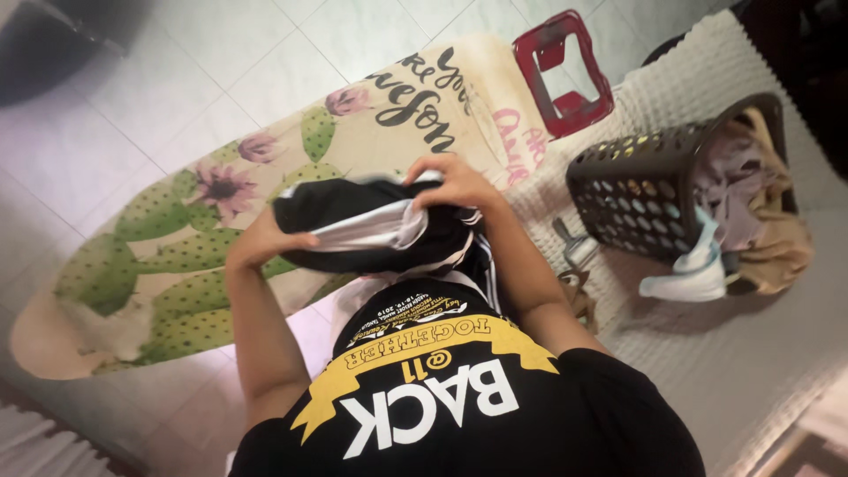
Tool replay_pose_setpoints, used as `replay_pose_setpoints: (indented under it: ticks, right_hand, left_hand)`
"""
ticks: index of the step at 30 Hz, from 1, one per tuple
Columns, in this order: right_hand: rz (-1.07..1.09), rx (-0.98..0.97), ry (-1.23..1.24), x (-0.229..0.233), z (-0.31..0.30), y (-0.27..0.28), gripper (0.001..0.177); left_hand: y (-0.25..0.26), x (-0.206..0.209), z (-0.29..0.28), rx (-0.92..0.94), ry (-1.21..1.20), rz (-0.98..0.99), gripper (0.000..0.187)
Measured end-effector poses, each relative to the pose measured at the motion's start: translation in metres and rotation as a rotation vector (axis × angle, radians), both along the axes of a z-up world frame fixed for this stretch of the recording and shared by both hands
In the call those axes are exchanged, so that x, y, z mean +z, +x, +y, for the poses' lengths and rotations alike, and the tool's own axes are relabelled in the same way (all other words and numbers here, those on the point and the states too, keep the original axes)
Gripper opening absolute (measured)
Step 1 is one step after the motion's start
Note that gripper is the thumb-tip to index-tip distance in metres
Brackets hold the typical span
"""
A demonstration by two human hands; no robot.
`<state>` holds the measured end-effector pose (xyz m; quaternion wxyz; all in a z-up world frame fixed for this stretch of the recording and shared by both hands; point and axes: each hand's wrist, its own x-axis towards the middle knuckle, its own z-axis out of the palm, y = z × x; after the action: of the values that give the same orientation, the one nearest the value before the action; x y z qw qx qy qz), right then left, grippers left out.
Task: The person uses a lint roller to remove debris from a black vest laid out on an ironing board, peeling off used adhesive sheets between cleaning passes.
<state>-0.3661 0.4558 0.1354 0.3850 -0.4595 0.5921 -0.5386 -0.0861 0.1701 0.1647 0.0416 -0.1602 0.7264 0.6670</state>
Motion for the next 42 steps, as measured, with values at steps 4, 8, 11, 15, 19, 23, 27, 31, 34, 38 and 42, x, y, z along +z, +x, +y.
replay_pose_setpoints:
  ticks: [4,8,11,15,19,23,27,31,34,38,42]
  right_hand:
    - [-0.135,-0.452,-0.052,0.006,0.018,-0.048,0.023]
    - [0.417,-0.473,-0.08,0.015,0.026,-0.065,0.021]
    - [0.101,-0.201,-0.017,-0.024,0.029,-0.043,0.012]
    - [-0.662,0.037,0.343,-0.128,0.023,0.027,0.023]
    - [-0.827,-0.104,0.31,-0.169,0.029,0.059,0.022]
    - [-0.837,-0.13,0.186,-0.136,0.017,0.079,0.021]
    - [-0.79,-0.229,0.033,-0.1,-0.024,0.117,0.021]
    - [-0.766,-0.471,-0.113,-0.069,-0.032,0.113,0.021]
    - [-0.553,-0.608,-0.132,-0.039,-0.02,0.095,0.021]
    - [0.08,-0.523,-0.078,0.002,-0.016,0.112,0.022]
    - [0.384,-0.198,-0.091,0.007,-0.026,0.183,0.023]
  left_hand:
    - [-0.016,-0.024,0.027,0.023,-0.317,-0.524,0.053]
    - [-0.048,-0.08,0.063,0.25,-0.104,-0.248,0.039]
    - [-0.091,-0.104,0.111,0.565,0.055,-0.229,0.037]
    - [-0.122,-0.085,0.175,0.475,-0.002,-0.222,0.039]
    - [-0.121,-0.043,0.217,0.219,-0.223,0.224,0.052]
    - [-0.101,-0.012,0.245,-0.118,0.137,-0.024,0.03]
    - [-0.073,0.018,0.244,-0.309,0.15,0.184,0.023]
    - [-0.039,0.06,0.221,-0.314,-0.083,0.586,0.019]
    - [-0.016,0.077,0.21,-0.217,-0.36,0.506,0.043]
    - [-0.001,0.058,0.192,0.035,-0.678,0.32,0.053]
    - [0.025,-0.005,0.166,0.098,-0.773,0.427,0.042]
